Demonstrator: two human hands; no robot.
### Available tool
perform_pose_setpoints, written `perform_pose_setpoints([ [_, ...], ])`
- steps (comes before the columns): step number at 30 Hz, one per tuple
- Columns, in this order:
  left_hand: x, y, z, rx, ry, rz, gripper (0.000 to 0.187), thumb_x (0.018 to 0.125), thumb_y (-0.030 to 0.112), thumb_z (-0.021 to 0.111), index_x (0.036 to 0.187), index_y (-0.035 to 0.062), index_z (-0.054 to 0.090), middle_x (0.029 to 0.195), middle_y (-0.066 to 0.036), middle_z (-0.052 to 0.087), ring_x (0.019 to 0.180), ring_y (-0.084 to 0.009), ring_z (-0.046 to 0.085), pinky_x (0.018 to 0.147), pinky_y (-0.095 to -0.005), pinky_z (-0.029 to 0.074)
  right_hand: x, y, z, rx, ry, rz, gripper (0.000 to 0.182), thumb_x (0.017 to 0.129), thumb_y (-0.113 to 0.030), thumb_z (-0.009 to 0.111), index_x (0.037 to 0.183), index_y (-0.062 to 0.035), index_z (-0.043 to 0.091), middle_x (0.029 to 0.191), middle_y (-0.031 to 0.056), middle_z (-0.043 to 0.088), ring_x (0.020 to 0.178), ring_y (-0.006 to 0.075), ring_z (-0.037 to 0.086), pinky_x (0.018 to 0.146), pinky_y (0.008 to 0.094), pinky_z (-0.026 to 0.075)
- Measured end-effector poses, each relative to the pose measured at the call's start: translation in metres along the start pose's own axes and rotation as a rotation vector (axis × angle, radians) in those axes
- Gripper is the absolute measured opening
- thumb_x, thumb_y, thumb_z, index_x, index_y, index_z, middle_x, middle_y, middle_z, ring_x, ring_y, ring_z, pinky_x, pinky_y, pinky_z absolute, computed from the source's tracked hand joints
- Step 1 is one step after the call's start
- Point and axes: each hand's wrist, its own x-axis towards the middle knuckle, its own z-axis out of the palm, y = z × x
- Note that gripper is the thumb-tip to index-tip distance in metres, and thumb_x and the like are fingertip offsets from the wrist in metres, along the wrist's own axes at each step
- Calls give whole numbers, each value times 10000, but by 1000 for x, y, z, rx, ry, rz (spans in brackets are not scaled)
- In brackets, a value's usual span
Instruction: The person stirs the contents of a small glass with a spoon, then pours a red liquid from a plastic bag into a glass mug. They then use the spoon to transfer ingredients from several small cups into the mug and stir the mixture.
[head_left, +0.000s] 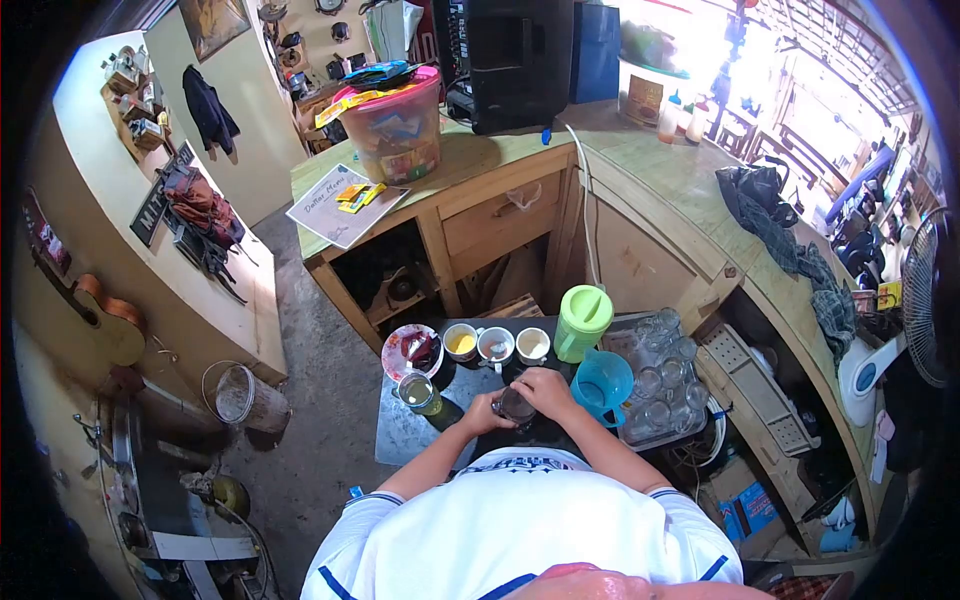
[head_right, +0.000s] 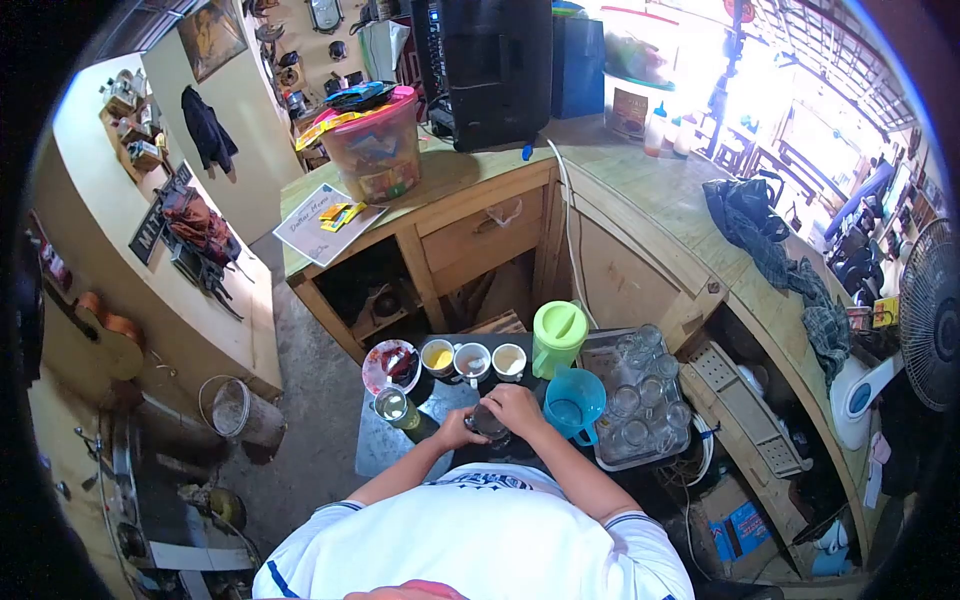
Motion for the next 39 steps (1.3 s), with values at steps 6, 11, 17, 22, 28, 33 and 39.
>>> perform_pose_setpoints([
  [6, 1, -5, 1, -7, -9, -9, 716, 551, 216, 886, 1186, 32, 611, 989, -134, 703, 893, -195, 674, 811, -338, 511, 2, 4, 0, 5, -59, -20, 244, 818, -275, 641, 758, -51, 718, 780, 132, 666, 742, 309, 646, 659, 418, 513],
  [11, 2, -11, 5, -12, 4, -22, 678, 549, 220, 887, 1145, 30, 627, 970, -133, 705, 875, -196, 676, 799, -343, 514, 2, 7, -1, -137, -128, -27, 236, 818, -269, 644, 751, -55, 716, 777, 132, 663, 727, 308, 641, 654, 421, 514],
  [17, 2, -10, 4, 7, 16, 3, 648, 548, 212, 891, 1115, 28, 637, 965, -134, 706, 867, -201, 678, 791, -350, 517, 2, 10, 1, -159, -131, 10, 229, 806, -269, 663, 762, -50, 714, 775, 124, 669, 732, 308, 651, 659, 402, 520],
  [22, -1, 2, 1, 52, 0, -63, 650, 544, 211, 895, 1111, 26, 636, 970, -137, 705, 875, -214, 680, 794, -355, 516, 3, 8, 2, -91, -23, -16, 232, 806, -278, 662, 778, -56, 722, 780, 129, 672, 732, 309, 652, 662, 411, 518],
  [28, 0, -3, 2, 50, 27, 5, 658, 550, 219, 895, 1121, 27, 631, 982, -138, 703, 887, -222, 678, 804, -358, 514, 4, 5, -1, -20, -37, -8, 248, 804, -292, 658, 778, -54, 722, 789, 125, 674, 737, 308, 652, 670, 415, 517],
  [33, 1, -5, 3, 12, 9, -22, 663, 554, 222, 893, 1131, 29, 631, 978, -136, 704, 886, -210, 674, 805, -356, 512, 1, 8, 3, -24, -22, -14, 252, 807, -285, 654, 766, -44, 718, 771, 137, 667, 734, 316, 648, 664, 414, 515],
  [39, 0, -2, 2, 28, -2, -36, 670, 553, 226, 896, 1132, 19, 630, 966, -145, 704, 872, -203, 676, 803, -359, 514, 1, 7, 3, -19, -18, -22, 245, 806, -270, 657, 767, -34, 712, 754, 145, 662, 712, 322, 644, 651, 414, 515],
])
